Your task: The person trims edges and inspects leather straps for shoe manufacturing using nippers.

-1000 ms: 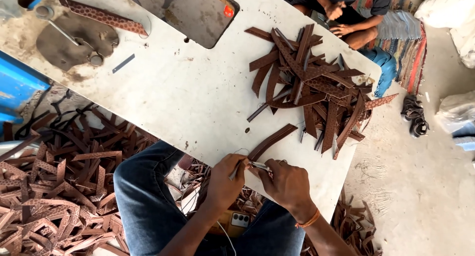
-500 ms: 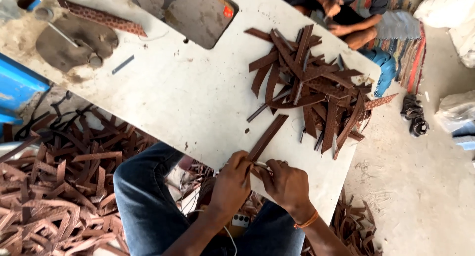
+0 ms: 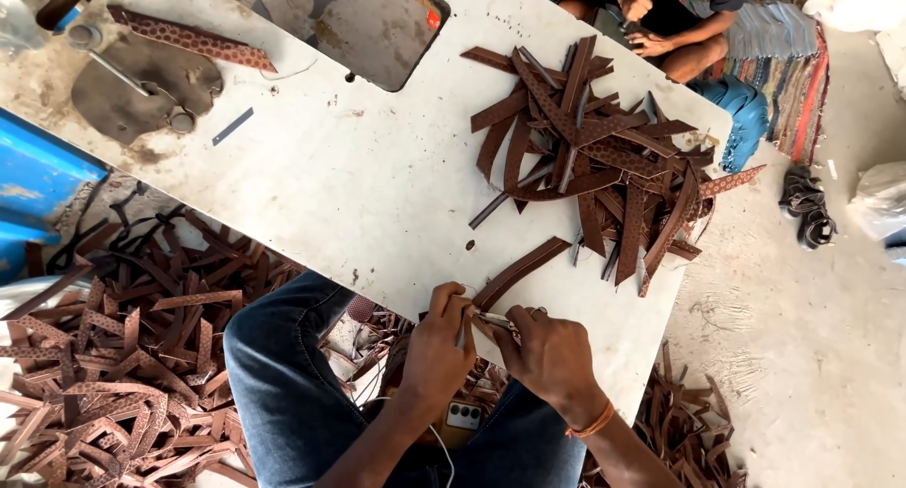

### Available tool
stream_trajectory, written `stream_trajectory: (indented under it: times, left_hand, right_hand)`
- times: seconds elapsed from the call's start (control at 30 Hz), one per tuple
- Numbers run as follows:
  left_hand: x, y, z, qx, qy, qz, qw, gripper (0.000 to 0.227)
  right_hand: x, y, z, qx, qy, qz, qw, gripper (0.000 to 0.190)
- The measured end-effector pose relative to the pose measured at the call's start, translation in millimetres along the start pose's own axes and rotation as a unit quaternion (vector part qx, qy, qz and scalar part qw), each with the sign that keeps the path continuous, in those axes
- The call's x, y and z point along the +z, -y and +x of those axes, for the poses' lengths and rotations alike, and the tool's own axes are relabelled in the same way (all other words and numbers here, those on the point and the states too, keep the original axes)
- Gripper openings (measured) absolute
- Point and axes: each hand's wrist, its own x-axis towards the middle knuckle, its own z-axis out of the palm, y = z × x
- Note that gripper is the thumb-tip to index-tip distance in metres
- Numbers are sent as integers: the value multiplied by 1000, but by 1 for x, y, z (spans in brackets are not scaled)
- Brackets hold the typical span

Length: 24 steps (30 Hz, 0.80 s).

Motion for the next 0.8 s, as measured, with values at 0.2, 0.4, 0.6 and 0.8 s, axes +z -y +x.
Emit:
stream_trajectory:
  times: [0.2,0.4,0.6,0.8]
  left_hand:
    - [4,6,-3,51,-38,-18,998,14]
    - [-4,-6,-2,45,-2,7,999,13]
    - [2,22,5,-97,9,-99,990,19]
    - [10,27,-1,-26,-56,-199,978,19]
  right_hand:
    - [-7,5,8,50,83,-5,995,36]
    - [6,3,6,60,92,-10,994,42]
    - [21,-12,-1,30,74,9,997,36]
    - [13,-9,-5,38,22,26,999,32]
